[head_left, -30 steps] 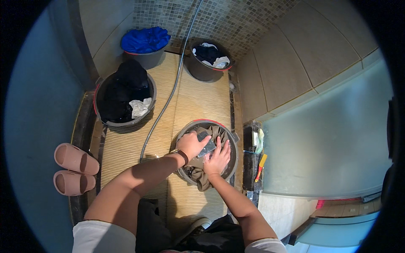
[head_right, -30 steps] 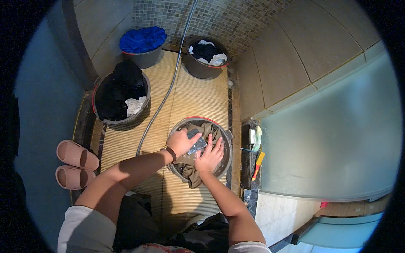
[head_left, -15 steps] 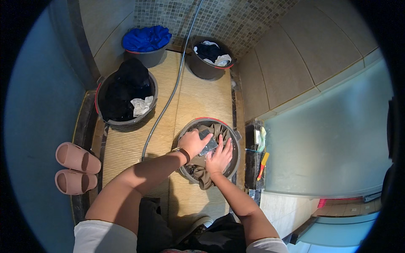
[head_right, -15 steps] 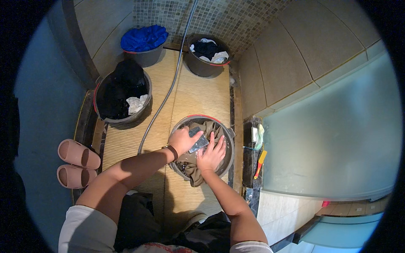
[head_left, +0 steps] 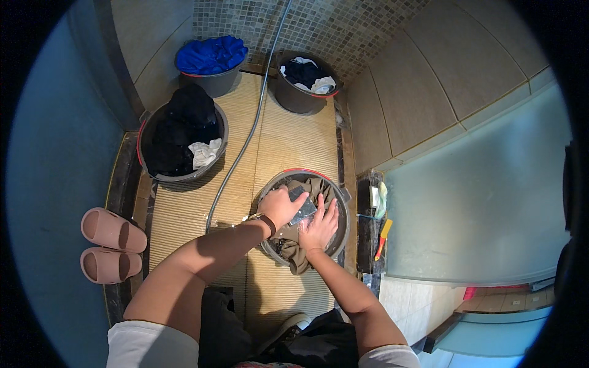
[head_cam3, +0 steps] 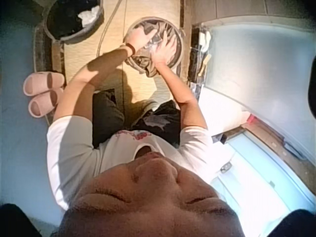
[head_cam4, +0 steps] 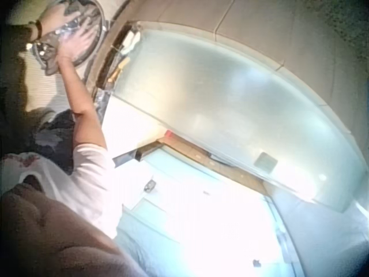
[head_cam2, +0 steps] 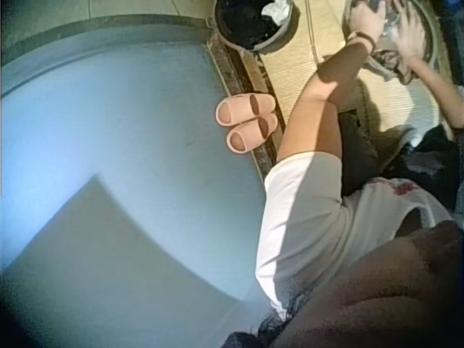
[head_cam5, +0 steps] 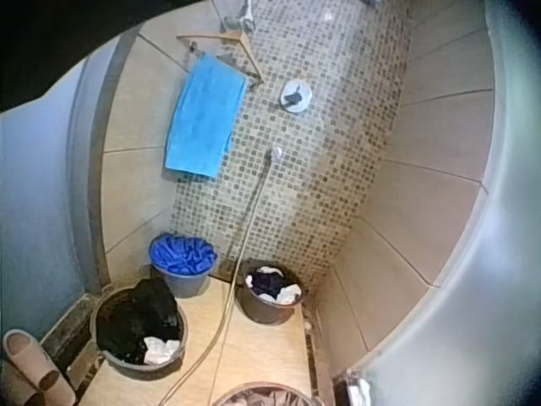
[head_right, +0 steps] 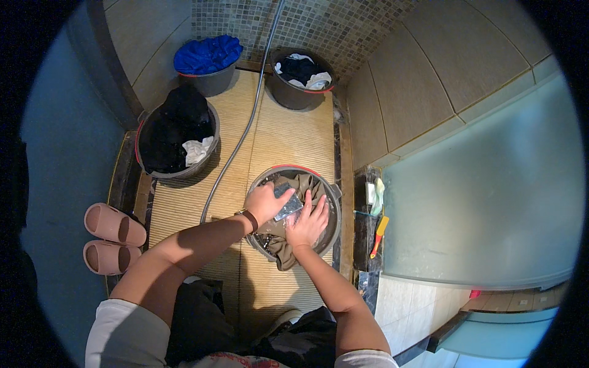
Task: The person sits on the floor and washes a cloth by hand in a bucket of water. They repeatedly submerge, wring, and scrub the cloth, then rinse it under a handheld shower head.
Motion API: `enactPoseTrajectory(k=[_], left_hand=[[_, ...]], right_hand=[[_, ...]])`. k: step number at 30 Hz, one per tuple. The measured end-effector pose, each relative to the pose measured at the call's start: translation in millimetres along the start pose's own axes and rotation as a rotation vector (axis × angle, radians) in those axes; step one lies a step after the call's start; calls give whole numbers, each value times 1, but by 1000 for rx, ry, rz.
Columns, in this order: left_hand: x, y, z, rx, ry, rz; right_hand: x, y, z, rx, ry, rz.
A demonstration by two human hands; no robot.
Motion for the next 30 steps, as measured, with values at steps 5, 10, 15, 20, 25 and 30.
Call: enactPoseTrajectory(k=[5, 10, 15, 20, 25, 30], left_hand=[[1, -1, 0, -15, 1, 26], [0, 0, 0, -1, 25, -16], [1, -1, 1, -9, 19, -21], [2, 0, 0, -10, 13, -19], [1, -1, 1, -18, 16, -21], [1, 0, 0, -19, 20, -10]], right_hand=[[-2, 0, 1, 6, 10, 8], [1, 0, -1, -6, 26, -14], [2, 0, 0, 4, -10, -3], [2, 0, -3, 2, -5, -6], [0, -1, 1, 11, -10, 6], [0, 0, -1, 12, 5, 14]])
Point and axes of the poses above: each hand's wrist, its own y-axis away from the middle knuckle, its own x-axis out of the palm, z = x × y, the point moved 2 cm from there along -y, towards the middle knuckle, and after that the axes turned 1 degree about -x, right-handed, at the moved point
